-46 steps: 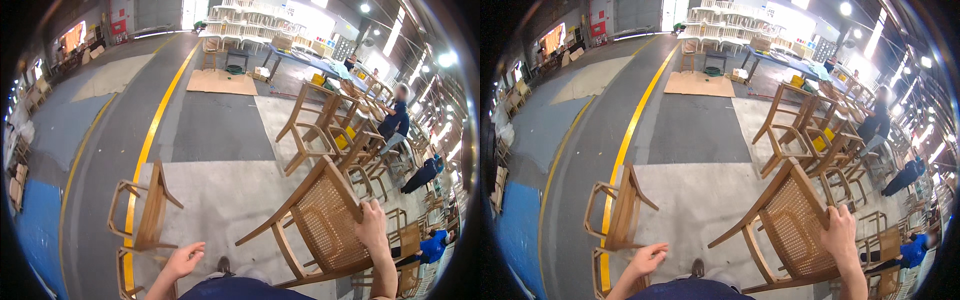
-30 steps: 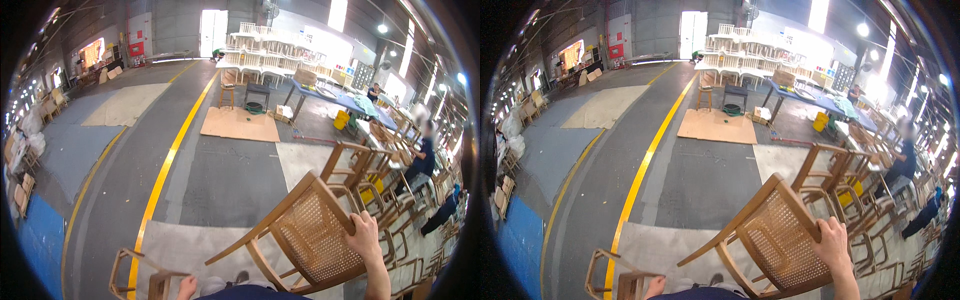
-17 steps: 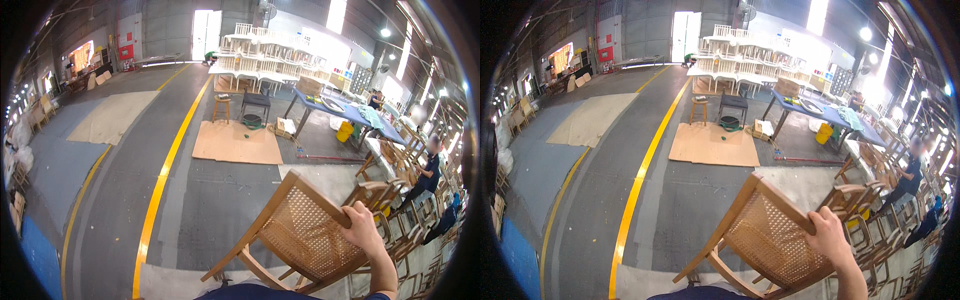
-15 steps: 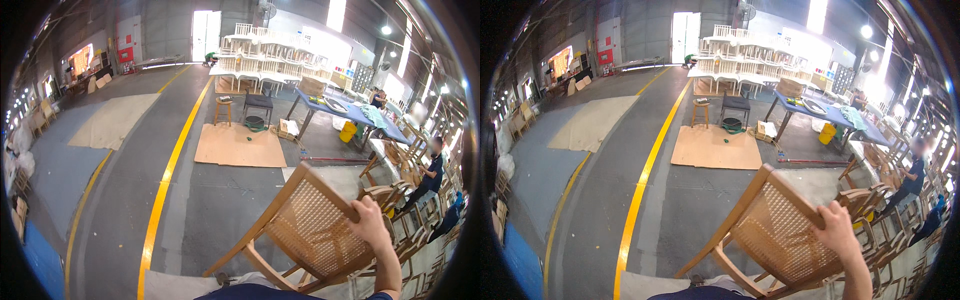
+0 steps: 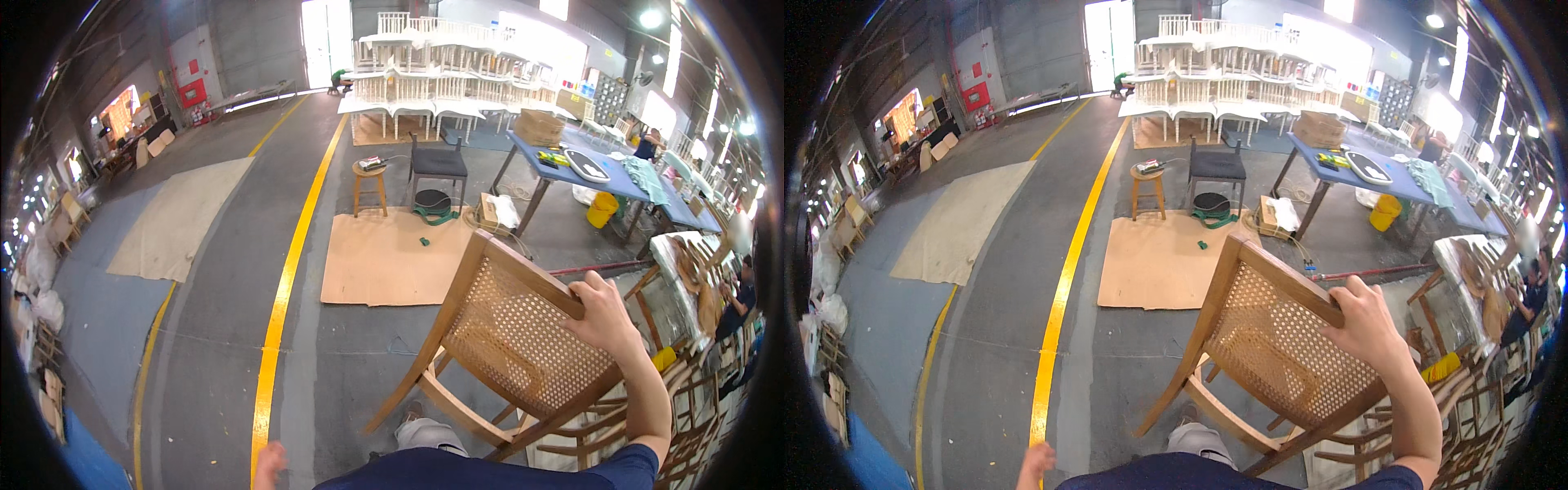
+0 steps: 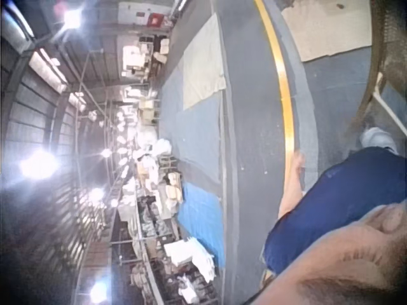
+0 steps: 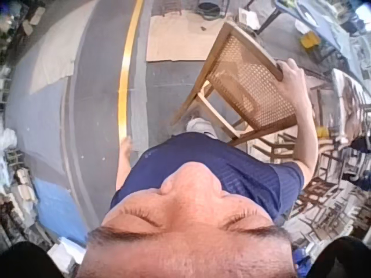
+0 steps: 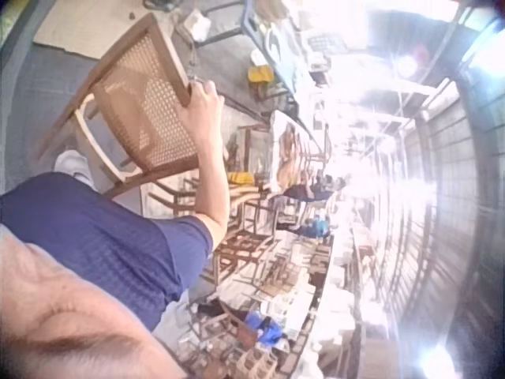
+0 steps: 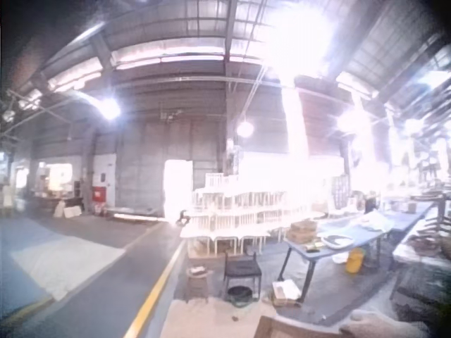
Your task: The person weaves green webbing across a wooden chair seat, staples it with a pneumatic stapler, then covers the woven base with a white fabric sheet and staples it in place. The person moves the chair, retrieves materials, and continues attaching the webbing and fabric to the seat frame.
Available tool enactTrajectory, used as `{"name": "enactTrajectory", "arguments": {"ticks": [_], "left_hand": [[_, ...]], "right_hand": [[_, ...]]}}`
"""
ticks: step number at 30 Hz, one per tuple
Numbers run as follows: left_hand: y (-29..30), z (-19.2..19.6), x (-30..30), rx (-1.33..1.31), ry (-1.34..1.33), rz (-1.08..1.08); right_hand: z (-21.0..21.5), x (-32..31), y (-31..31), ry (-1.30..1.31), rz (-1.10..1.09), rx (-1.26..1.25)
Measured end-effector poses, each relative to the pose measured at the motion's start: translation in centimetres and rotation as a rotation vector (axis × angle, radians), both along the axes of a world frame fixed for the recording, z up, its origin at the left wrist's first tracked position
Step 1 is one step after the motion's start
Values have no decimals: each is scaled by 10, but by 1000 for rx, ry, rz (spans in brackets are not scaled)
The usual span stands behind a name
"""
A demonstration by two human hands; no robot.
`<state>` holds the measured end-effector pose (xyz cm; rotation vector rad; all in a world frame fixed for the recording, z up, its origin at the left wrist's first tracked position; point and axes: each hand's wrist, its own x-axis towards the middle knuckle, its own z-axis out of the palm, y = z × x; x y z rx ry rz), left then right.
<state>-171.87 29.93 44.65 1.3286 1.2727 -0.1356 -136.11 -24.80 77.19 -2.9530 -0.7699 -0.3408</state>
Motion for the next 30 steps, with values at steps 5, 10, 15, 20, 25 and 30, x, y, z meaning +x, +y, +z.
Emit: {"name": "enactTrajectory", "arguments": {"ticks": [5, 10, 15, 20, 25, 30], "left_hand": [[-10, -24, 56, -235, 283, -22], [17, -35, 162, -274, 354, 37], [82, -44, 300, -258, 360, 20], [213, 1, 436, 54, 259, -15], [335, 81, 658, 467, 82, -118], [352, 99, 829, 502, -43, -167]], "right_hand": [[-20, 218, 61, 27, 111, -82], [-53, 409, 118, -62, 121, -169], [-102, 558, 144, -217, 57, -266], [-161, 659, 167, -268, 21, -148], [-209, 720, 174, -363, -33, -67], [-251, 756, 193, -349, -27, -1]]}}
